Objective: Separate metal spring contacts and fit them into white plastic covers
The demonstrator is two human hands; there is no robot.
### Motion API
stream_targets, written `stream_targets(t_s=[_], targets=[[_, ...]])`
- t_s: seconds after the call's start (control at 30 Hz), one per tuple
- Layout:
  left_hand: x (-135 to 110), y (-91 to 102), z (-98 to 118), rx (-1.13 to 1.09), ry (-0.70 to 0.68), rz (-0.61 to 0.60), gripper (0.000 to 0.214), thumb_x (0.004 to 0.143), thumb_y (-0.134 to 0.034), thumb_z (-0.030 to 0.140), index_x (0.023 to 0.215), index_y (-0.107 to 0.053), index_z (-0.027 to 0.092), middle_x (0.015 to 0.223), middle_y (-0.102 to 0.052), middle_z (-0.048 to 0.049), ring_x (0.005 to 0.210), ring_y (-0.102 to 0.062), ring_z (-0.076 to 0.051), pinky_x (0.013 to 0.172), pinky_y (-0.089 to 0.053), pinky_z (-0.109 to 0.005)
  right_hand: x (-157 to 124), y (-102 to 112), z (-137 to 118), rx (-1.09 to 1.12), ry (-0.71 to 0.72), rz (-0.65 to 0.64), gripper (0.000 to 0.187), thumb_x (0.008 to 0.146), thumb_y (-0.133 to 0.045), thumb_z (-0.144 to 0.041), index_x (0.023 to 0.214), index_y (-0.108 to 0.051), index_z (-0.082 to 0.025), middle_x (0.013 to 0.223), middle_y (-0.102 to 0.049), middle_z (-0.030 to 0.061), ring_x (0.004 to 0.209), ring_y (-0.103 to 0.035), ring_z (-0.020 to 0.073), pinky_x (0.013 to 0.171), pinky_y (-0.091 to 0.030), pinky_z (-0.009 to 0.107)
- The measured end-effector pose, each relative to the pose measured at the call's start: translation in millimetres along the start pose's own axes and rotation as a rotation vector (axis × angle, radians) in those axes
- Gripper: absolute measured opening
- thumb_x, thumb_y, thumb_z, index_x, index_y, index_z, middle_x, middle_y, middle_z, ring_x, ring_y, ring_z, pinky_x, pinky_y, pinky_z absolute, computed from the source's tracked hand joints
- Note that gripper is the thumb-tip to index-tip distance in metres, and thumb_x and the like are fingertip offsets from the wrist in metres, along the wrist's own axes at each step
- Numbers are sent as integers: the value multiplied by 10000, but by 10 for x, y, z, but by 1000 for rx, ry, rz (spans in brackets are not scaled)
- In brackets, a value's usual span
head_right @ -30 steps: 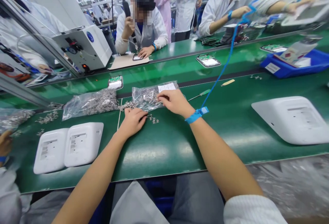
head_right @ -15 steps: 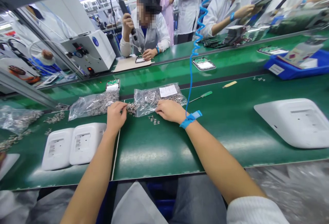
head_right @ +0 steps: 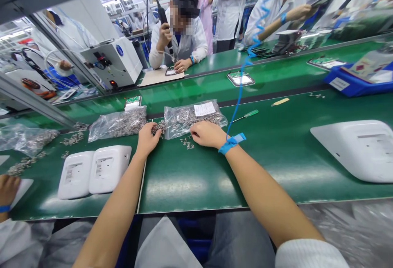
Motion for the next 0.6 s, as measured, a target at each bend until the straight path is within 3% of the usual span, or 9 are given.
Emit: stream_targets(t_s=[0.13,0.23,0.4,0.5,0.6], targets=[[39,101,-90,-337,114,144,113,806,-658,311,864,-639,216,770,-590,-1,713,-559,-152,748,-479,-304,-18,35,2,-33,-35,2,109,895,-595,-208,830,-680,-184,843,-720,71,744,-630,205,623,-328,296],[37,83,-107,-647,208,174,171,833,-619,387,881,-550,238,781,-581,19,648,-553,-115,621,-452,-252,-20,82,9,-46,-69,31,133,930,-577,-265,909,-680,-184,878,-722,76,761,-633,209,622,-322,299],[-7,-32,-14,-976,319,100,216,825,-623,385,810,-480,224,775,-581,3,626,-531,-105,564,-401,-235,-44,265,-37,-106,-102,235,205,978,-509,-270,996,-689,-174,922,-738,87,809,-656,222,620,-334,313],[-64,-155,28,-1114,393,27,227,888,-502,419,819,-545,207,763,-603,-39,611,-521,-125,571,-412,-270,-80,358,-176,-108,-55,370,228,996,-486,-270,1016,-689,-170,910,-739,86,810,-651,215,634,-360,315],[-121,-282,103,-1261,432,-68,366,927,-384,466,881,-630,200,859,-674,-92,657,-566,-163,605,-448,-319,-90,347,-374,-142,33,405,262,1013,-454,-271,1001,-691,-160,873,-722,91,810,-639,213,660,-380,321]])
Point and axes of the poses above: each hand's wrist, its own x-axis towards the middle knuckle, its own y-axis out of the back of the hand, z = x × y, the point moved 10 cm from there along x, towards the middle knuckle
